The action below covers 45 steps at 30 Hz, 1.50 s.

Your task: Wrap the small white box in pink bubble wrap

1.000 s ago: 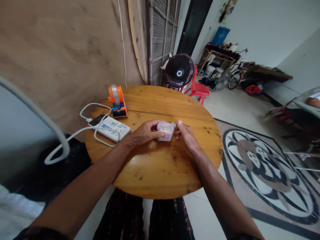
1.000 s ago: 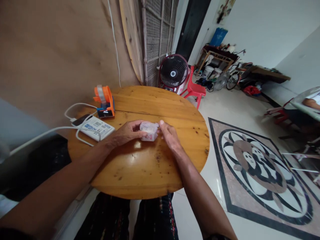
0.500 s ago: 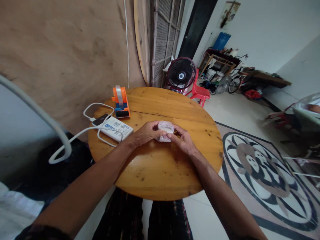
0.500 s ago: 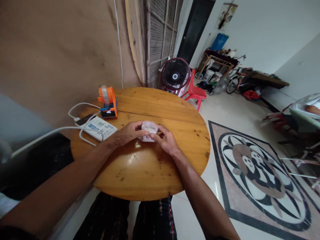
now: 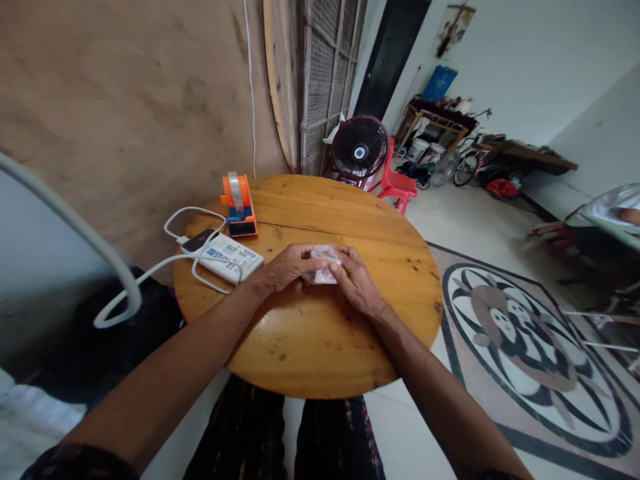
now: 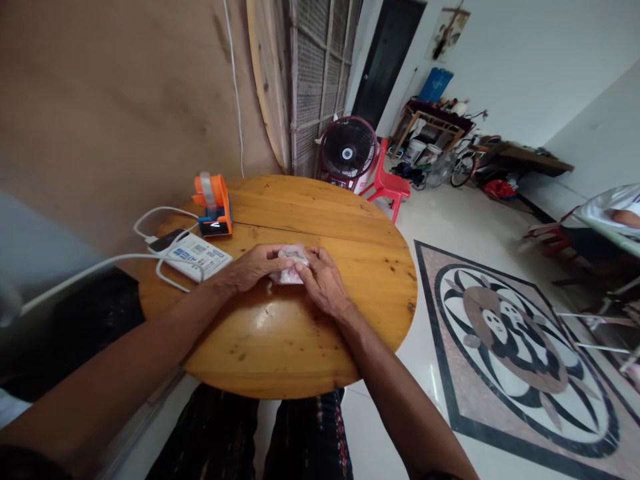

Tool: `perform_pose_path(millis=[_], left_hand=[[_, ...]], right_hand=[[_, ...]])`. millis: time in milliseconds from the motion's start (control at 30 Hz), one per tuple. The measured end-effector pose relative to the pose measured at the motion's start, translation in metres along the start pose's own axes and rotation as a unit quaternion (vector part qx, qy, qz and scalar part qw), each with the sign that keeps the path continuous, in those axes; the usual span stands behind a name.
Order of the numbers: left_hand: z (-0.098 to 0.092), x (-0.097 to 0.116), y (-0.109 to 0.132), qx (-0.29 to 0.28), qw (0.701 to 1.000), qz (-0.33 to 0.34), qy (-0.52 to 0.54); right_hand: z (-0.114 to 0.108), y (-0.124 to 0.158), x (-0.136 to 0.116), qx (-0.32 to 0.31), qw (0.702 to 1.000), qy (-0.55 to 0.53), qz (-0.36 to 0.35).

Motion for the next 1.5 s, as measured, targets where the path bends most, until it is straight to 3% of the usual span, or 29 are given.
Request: perform_pose_path(millis=[133, 400, 633, 867, 1000, 1167, 1500], left_hand=[[0.000, -0.005, -0.002, -0.006, 1.000, -0.003, 0.011], [0.004, -0.002, 0.001, -0.027, 0.999, -0.015, 0.031], [0.011, -0.007, 0.000, -0.073, 0.997, -0.021, 0.022], [0.009, -0.002, 0.003, -0.044, 0.998, -0.048, 0.006], [0.010, 0.000, 0.003, -0.051, 0.998, -0.039, -0.005], [0.012, -0.003, 0.002, -0.071, 0.997, -0.034, -0.007], [0.015, 0.002, 0.005, -0.083, 0.995, -0.037, -0.032]], right_hand=[[0.003, 0.000, -0.002, -0.014, 1.000, -0.027, -0.001], [-0.005, 0.001, 0.022, 0.034, 0.982, -0.169, 0.076], [-0.008, 0.003, 0.033, 0.066, 0.969, -0.212, 0.112], [-0.007, 0.001, 0.031, 0.035, 0.965, -0.227, 0.124], [-0.006, 0.001, 0.037, 0.055, 0.956, -0.252, 0.139], [-0.009, 0.002, 0.040, 0.093, 0.952, -0.264, 0.126], [-0.032, 0.000, 0.017, 0.168, 0.972, -0.161, 0.036]])
Point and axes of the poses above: each hand's wrist, its own y-axis away from the middle knuckle, its own z-axis out of the palm, x = y × z, the point moved 10 cm from there along -y, towards the middle knuckle, and after that the axes turned 1 degree about -x, right-handed, at the moved point
